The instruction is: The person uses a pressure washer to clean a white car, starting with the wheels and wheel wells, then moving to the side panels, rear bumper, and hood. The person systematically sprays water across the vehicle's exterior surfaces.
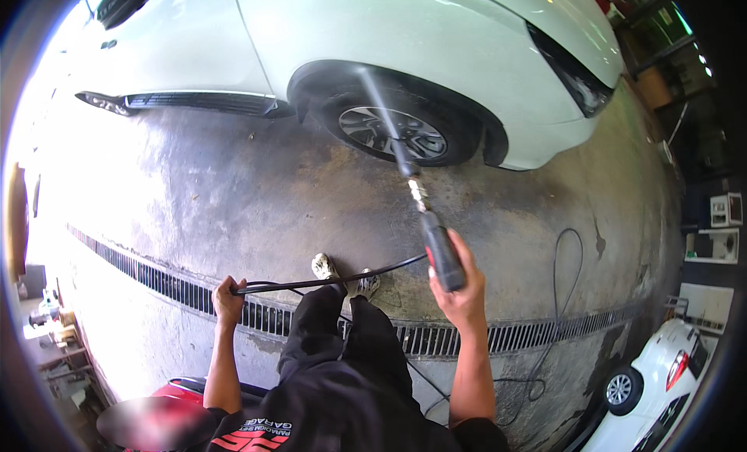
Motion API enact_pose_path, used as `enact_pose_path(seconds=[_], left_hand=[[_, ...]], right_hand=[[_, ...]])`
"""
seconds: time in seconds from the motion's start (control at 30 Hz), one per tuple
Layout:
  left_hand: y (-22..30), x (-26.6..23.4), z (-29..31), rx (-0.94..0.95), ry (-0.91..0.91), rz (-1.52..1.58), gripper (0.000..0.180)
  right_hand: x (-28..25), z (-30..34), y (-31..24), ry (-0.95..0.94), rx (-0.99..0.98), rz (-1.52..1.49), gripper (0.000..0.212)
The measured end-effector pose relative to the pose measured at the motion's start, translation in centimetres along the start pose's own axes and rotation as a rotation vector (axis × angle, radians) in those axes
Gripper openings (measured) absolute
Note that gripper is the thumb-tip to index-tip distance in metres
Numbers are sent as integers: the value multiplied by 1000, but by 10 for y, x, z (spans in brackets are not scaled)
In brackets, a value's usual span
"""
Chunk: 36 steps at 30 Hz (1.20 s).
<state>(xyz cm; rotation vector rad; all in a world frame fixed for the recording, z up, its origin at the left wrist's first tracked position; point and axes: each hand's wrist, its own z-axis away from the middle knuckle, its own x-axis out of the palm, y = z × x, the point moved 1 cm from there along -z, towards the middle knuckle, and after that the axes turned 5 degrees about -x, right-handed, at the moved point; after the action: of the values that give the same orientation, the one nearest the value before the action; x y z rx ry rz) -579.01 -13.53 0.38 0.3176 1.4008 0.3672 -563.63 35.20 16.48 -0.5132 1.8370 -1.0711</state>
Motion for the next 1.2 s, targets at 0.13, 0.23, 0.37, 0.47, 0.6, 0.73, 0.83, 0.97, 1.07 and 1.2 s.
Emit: enact_pose_path(seconds=[0.13, 0.23, 0.37, 0.47, 0.6, 0.73, 0.83, 0.97, 1.07, 1.2], left_hand=[[-38, 9, 13, -93, 52, -35, 41], [-51, 25, 6, -143, 63, -62, 42], [-89, 70, -32, -135, 84, -69, 43], [-119, 120, -63, -138, 121, -46, 45], [-131, 185, -121, -63, 142, -37, 47], [-114, 228, -181, -63, 218, 115, 47], [-88, 247, -224, 52, 230, 197, 50], [-50, 269, -250, 167, 153, 373, 51], [-34, 282, -245, 173, 93, 353, 52], [-21, 288, -231, 173, 54, 314, 53]], right_hand=[[68, -68, 17, -259, -5, -25, 75], [119, -90, 42, -275, 22, -43, 76], [195, -105, 103, -313, 90, -37, 83], [260, -102, 158, -401, 63, 15, 92], [334, -93, 199, -246, -130, 168, 88], [362, -93, 213, 151, -292, 181, 86], [354, -98, 210, 388, -294, 275, 86], [331, -93, 224, 595, -153, 288, 92], [315, -80, 237, 689, -34, 248, 97], [297, -67, 253, 834, 32, 155, 83]])
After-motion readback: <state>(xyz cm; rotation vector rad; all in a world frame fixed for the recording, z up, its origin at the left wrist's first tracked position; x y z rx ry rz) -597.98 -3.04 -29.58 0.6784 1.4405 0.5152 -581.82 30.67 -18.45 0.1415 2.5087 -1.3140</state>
